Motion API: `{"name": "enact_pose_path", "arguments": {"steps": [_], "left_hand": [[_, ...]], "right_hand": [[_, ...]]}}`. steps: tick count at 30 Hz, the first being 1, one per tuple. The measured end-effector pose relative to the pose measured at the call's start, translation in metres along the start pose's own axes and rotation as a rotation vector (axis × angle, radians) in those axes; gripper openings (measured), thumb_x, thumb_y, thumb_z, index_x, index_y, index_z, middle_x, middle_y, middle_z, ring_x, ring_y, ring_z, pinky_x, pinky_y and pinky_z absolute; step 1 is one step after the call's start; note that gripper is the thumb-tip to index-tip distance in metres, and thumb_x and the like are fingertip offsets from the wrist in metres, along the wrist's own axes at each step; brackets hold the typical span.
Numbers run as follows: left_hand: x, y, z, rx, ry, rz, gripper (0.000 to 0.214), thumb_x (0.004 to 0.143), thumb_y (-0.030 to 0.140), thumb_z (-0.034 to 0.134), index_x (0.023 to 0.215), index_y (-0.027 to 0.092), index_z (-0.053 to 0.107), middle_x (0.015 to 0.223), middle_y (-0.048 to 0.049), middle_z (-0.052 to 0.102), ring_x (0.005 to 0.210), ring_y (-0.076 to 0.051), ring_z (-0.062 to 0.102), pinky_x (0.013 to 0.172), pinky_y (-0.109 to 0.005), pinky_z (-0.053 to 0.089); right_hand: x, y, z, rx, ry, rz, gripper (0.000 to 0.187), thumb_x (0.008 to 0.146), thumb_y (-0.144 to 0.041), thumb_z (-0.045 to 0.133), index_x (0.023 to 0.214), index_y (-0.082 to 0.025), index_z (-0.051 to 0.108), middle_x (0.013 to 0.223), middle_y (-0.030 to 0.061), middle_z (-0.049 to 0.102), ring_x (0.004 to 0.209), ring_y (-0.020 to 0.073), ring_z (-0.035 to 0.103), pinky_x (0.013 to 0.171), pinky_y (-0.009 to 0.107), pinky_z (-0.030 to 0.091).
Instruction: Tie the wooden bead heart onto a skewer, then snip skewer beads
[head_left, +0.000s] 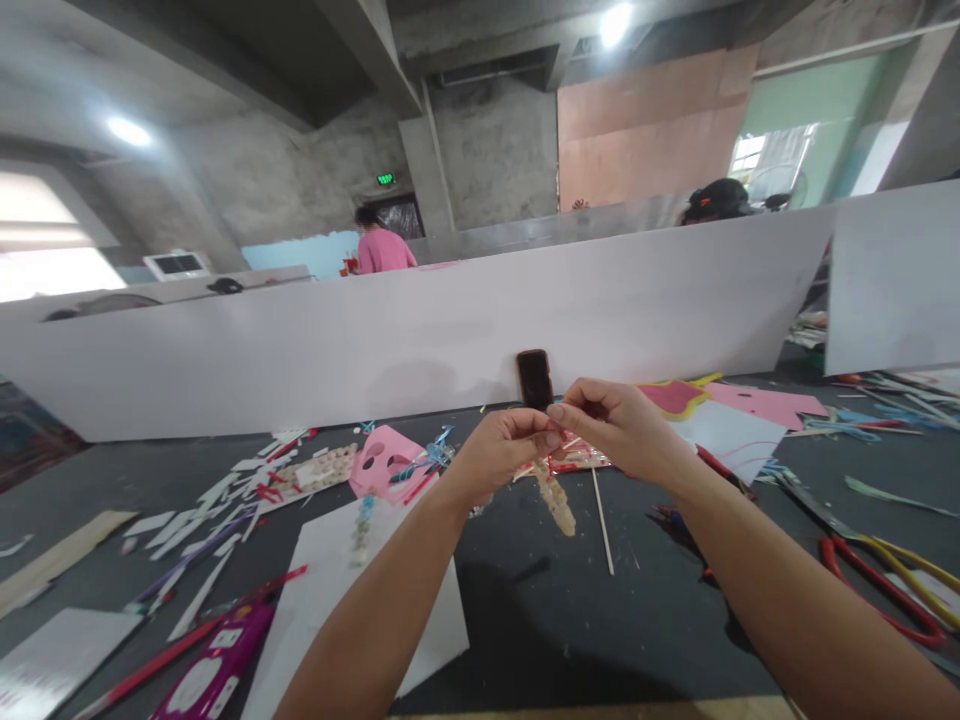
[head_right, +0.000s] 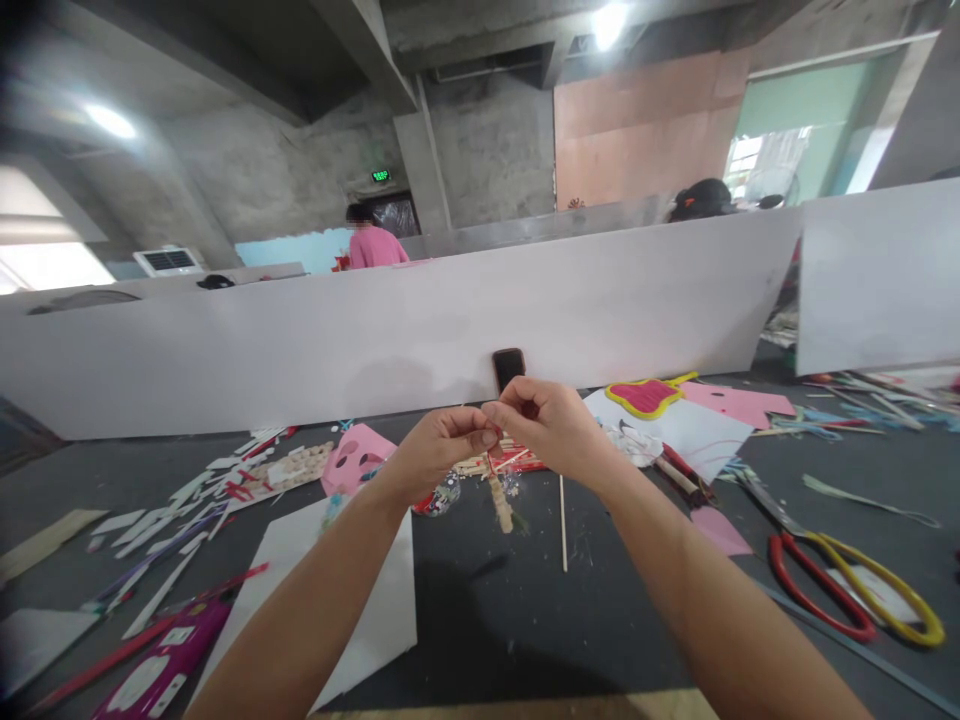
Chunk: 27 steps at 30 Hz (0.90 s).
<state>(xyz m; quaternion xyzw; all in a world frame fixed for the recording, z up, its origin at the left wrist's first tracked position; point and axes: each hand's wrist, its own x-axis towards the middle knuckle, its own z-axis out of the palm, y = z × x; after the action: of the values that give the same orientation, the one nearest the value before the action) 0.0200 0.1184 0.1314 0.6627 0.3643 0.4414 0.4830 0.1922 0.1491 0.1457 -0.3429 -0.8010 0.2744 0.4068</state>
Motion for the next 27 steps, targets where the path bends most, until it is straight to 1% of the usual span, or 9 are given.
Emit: {"name": "enact_pose_path", "arguments": {"steps": [2,4,7,8,11,13,15,22,27], "left_hand": [[-0.001,0.001,0.000,0.015,-0.001,-0.008,0.023,0.077,0.039,0.063,0.073,0.017,0.065,0.070,-0.0004,0.060,0.068,-0.011,0.052,0.068,-0.027,0.039],[-0.001,0.001,-0.001,0.017,0.003,-0.016,0.023,0.077,0.039,0.063,0.074,0.017,0.064,0.069,-0.0005,0.061,0.066,-0.011,0.051,0.068,-0.026,0.040],[-0.002,-0.001,-0.002,-0.027,-0.033,-0.011,0.025,0.078,0.040,0.062,0.074,0.015,0.064,0.072,-0.0016,0.061,0.069,-0.011,0.053,0.068,-0.026,0.041],[-0.002,-0.002,-0.003,-0.043,-0.051,-0.002,0.026,0.078,0.040,0.062,0.076,0.015,0.065,0.073,-0.0018,0.061,0.070,-0.012,0.053,0.068,-0.026,0.041],[-0.002,-0.004,-0.004,-0.058,-0.069,0.014,0.028,0.079,0.041,0.062,0.082,0.014,0.066,0.073,-0.0022,0.061,0.072,-0.012,0.053,0.068,-0.025,0.040],[-0.002,-0.005,-0.005,-0.045,-0.056,0.016,0.028,0.080,0.040,0.061,0.083,0.013,0.067,0.073,-0.0027,0.061,0.071,-0.011,0.052,0.067,-0.024,0.040],[-0.003,-0.006,-0.006,-0.038,-0.055,0.015,0.027,0.080,0.039,0.061,0.082,0.013,0.067,0.074,-0.0032,0.062,0.070,-0.011,0.052,0.068,-0.024,0.040],[-0.004,-0.010,-0.013,-0.067,-0.075,-0.014,0.017,0.077,0.030,0.065,0.086,0.016,0.070,0.080,-0.0037,0.067,0.078,-0.013,0.057,0.075,-0.026,0.043],[-0.003,-0.013,-0.014,-0.103,-0.056,-0.068,0.016,0.073,0.023,0.068,0.088,0.018,0.070,0.078,-0.0008,0.067,0.073,-0.010,0.058,0.073,-0.024,0.043]], "right_hand": [[0.000,0.002,-0.002,0.046,-0.011,-0.012,0.033,0.083,-0.046,0.054,0.066,-0.019,0.052,0.055,-0.0049,0.039,0.049,0.0071,0.032,0.043,0.023,0.025],[0.000,0.004,-0.005,0.149,-0.051,-0.004,0.029,0.084,-0.047,0.052,0.079,-0.019,0.058,0.060,-0.0034,0.046,0.053,0.0080,0.040,0.046,0.023,0.032],[-0.003,0.007,-0.008,0.307,-0.213,0.021,0.035,0.083,-0.043,0.056,0.110,-0.021,0.059,0.082,0.0017,0.060,0.068,0.0113,0.054,0.058,0.025,0.045],[-0.003,0.007,-0.008,0.331,-0.266,0.016,0.037,0.082,-0.041,0.058,0.114,-0.022,0.059,0.089,0.0031,0.061,0.074,0.0125,0.057,0.063,0.027,0.047],[-0.003,0.007,-0.005,0.332,-0.273,-0.060,0.023,0.082,-0.036,0.059,0.099,-0.022,0.068,0.089,0.0030,0.061,0.078,0.0129,0.060,0.069,0.027,0.049],[-0.001,0.007,-0.002,0.330,-0.211,-0.093,0.017,0.080,-0.034,0.062,0.087,-0.021,0.070,0.081,0.0016,0.061,0.073,0.0116,0.060,0.065,0.025,0.049],[0.001,0.008,0.000,0.351,-0.191,-0.073,0.014,0.078,-0.033,0.064,0.083,-0.021,0.070,0.076,0.0006,0.062,0.069,0.0112,0.060,0.061,0.024,0.048],[0.003,0.006,0.000,0.310,-0.191,0.067,0.018,0.079,-0.037,0.063,0.077,-0.019,0.064,0.069,0.0014,0.064,0.066,0.0117,0.057,0.059,0.025,0.044],[0.004,0.006,0.001,0.163,-0.126,0.046,0.021,0.080,-0.037,0.059,0.072,-0.018,0.059,0.060,-0.0026,0.052,0.054,0.0081,0.044,0.049,0.023,0.033]]}}
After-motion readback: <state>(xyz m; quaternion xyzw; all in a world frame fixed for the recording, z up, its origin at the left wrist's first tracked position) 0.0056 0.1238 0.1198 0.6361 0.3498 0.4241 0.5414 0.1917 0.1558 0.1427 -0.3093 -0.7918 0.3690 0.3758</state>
